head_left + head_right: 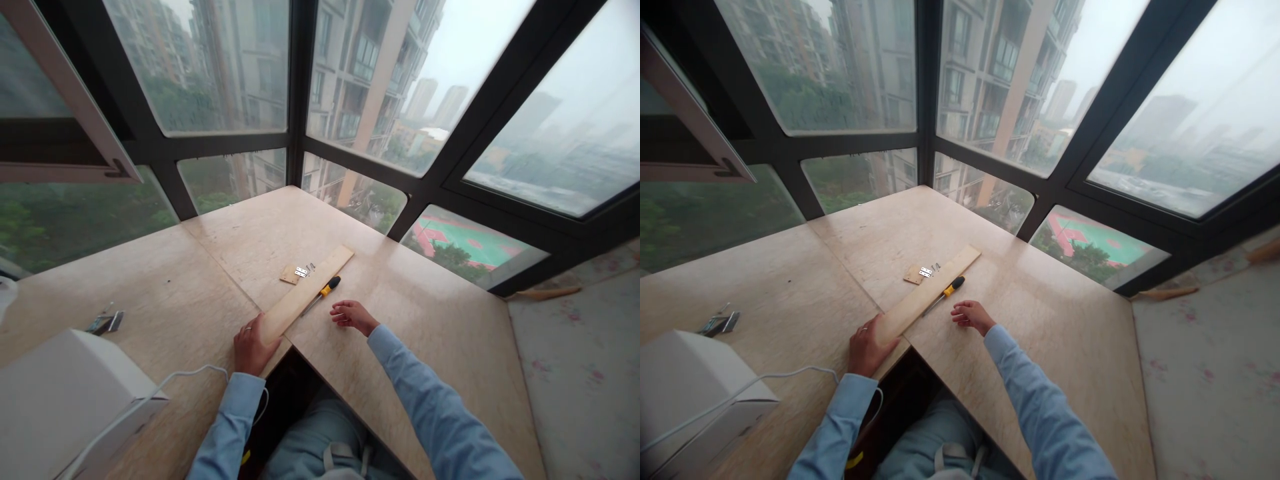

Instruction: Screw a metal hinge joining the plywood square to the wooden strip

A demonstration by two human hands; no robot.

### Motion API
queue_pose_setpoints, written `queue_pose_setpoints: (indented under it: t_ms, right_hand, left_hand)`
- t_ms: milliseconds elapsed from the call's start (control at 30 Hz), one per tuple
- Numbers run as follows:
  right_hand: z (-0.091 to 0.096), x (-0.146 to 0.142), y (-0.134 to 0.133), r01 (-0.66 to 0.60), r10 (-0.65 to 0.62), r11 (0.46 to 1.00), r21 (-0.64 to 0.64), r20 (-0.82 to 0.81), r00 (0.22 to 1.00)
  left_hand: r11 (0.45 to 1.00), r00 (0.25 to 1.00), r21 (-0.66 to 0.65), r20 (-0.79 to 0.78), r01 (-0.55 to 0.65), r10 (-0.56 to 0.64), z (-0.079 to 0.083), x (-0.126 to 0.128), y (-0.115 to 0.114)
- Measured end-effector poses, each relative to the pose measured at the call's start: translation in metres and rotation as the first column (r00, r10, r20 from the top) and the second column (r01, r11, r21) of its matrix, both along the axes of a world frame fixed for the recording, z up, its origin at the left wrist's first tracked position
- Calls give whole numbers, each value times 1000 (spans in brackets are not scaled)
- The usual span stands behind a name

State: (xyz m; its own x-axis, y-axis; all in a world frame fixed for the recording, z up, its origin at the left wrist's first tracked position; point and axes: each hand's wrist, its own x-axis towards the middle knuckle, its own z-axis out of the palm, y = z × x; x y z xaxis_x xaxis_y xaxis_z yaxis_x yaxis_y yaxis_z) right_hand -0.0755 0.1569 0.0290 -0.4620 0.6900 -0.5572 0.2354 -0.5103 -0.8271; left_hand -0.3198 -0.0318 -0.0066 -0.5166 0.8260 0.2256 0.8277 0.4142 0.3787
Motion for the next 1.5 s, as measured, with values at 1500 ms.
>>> queue_pose_setpoints:
  t_ms: [1500]
  right_hand:
    - [64,98,5,575,-461,785,231,-401,791]
  left_hand:
    - [914,813,125,421,387,-402,21,188,-18]
